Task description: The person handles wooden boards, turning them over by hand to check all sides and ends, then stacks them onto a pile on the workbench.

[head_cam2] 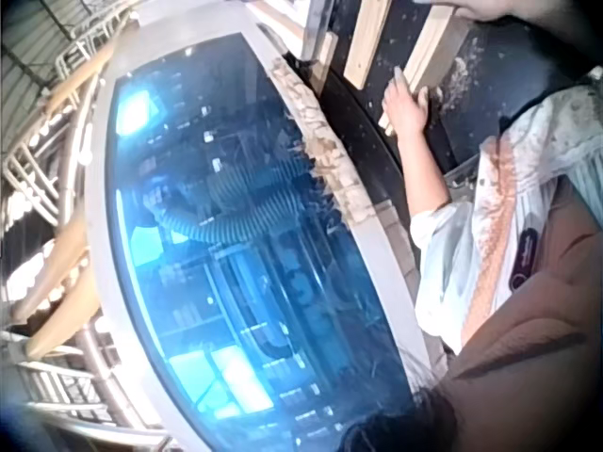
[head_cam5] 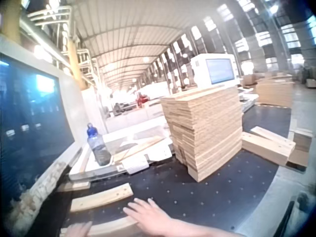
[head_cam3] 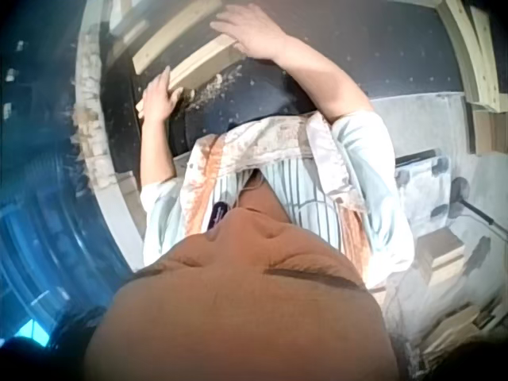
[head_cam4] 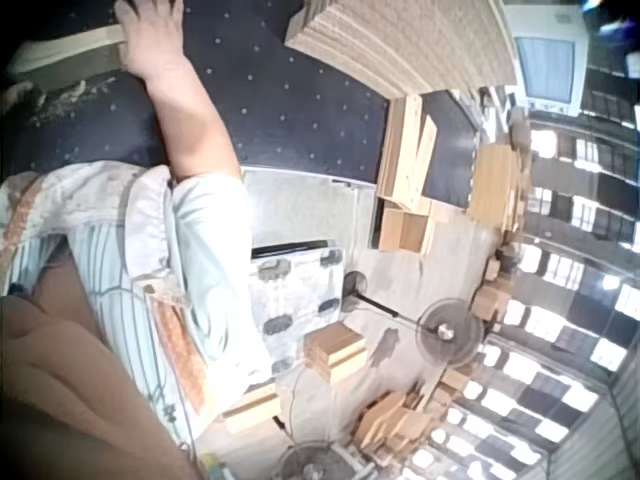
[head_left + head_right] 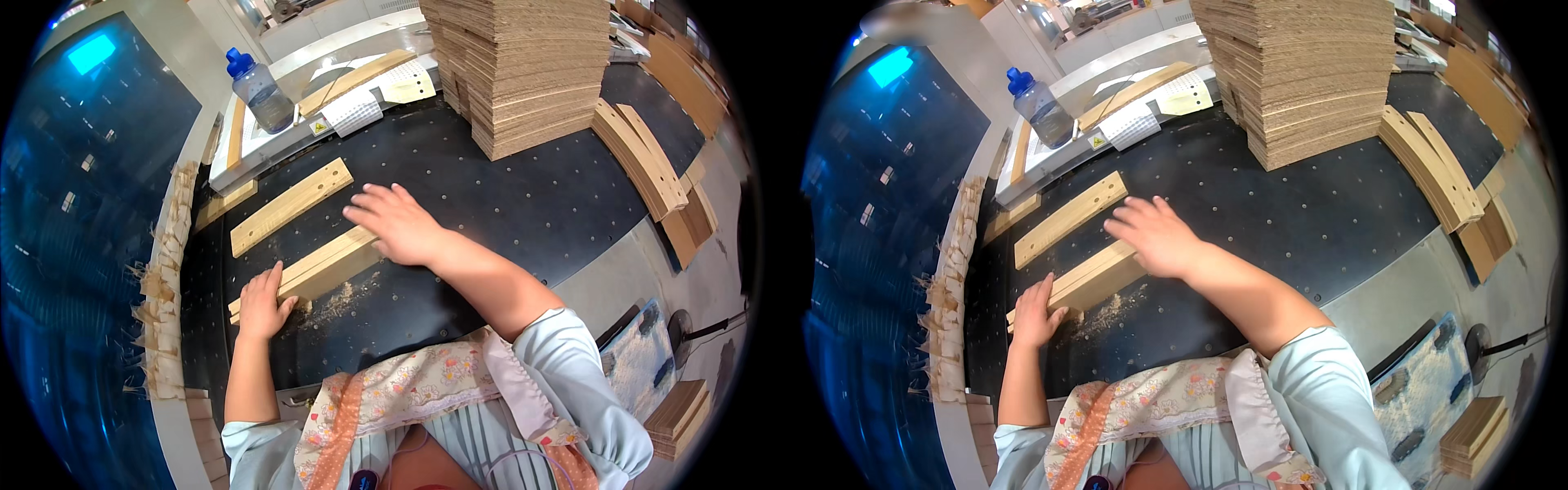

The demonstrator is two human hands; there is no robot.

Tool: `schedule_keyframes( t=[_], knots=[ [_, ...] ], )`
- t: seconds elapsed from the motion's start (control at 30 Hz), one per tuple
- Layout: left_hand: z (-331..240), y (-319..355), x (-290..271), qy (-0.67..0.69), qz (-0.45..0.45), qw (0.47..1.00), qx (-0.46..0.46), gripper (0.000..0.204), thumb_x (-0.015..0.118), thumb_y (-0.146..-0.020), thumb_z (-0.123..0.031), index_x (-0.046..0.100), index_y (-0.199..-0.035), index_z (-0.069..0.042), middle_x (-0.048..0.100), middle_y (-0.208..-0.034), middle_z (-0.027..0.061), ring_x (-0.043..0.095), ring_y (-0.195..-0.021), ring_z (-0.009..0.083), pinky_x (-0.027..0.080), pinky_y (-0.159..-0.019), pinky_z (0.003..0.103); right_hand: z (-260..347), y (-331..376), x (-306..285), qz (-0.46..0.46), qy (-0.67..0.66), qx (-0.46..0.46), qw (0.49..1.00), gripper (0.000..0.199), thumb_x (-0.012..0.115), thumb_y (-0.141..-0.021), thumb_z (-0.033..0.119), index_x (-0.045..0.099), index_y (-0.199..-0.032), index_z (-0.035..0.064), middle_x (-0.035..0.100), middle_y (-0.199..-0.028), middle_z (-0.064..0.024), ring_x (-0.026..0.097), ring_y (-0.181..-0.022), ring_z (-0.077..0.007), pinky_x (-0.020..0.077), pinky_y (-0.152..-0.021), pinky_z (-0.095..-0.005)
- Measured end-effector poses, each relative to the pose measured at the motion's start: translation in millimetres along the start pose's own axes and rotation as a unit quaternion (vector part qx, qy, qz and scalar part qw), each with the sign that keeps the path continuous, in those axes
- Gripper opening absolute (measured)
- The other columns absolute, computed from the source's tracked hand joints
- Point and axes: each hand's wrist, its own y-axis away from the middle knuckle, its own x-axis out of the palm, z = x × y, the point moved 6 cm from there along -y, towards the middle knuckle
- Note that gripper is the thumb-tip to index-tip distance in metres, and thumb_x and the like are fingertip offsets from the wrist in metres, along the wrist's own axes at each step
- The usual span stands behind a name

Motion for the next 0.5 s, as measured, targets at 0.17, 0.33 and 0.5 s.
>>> schedule_keyframes(
  t=[0.17, 0.33, 0.5],
  knots=[
    [-13, -1, -7, 0.020, -0.004, 0.998, 0.054, 0.070, 0.071, -0.071, -0.019, 0.041, -0.134, -0.015, 0.039, -0.138, 0.0117, 0.037, -0.127, 0.0294, 0.030, -0.103, 0.047, 9, 17, 33, 0.039, 0.109, -0.054, 0.992, 0.059, 0.060, -0.074, 0.010, 0.044, -0.130, 0.0136, 0.043, -0.135, -0.0114, 0.035, -0.129, -0.0297, 0.0279, -0.103, -0.0544],
    [-6, 2, -5, 0.049, 0.058, 0.995, 0.058, 0.065, 0.069, -0.073, -0.018, 0.043, -0.133, -0.020, 0.036, -0.142, 0.0044, 0.031, -0.133, 0.0267, 0.024, -0.106, 0.053, 10, 17, 26, 0.079, 0.040, -0.059, 0.994, 0.056, 0.054, -0.076, 0.008, 0.043, -0.131, 0.0121, 0.039, -0.137, -0.0156, 0.033, -0.130, -0.0325, 0.0255, -0.105, -0.0535],
    [-7, -1, -7, 0.056, 0.083, 0.994, 0.045, 0.070, 0.070, -0.072, -0.016, 0.040, -0.136, -0.019, 0.033, -0.145, 0.0049, 0.027, -0.135, 0.0261, 0.019, -0.109, 0.050, 12, 19, 26, 0.088, 0.037, -0.079, 0.992, 0.049, 0.054, -0.076, 0.007, 0.047, -0.125, 0.0115, 0.042, -0.133, -0.0146, 0.034, -0.129, -0.0324, 0.0272, -0.103, -0.0574]
  ],
)
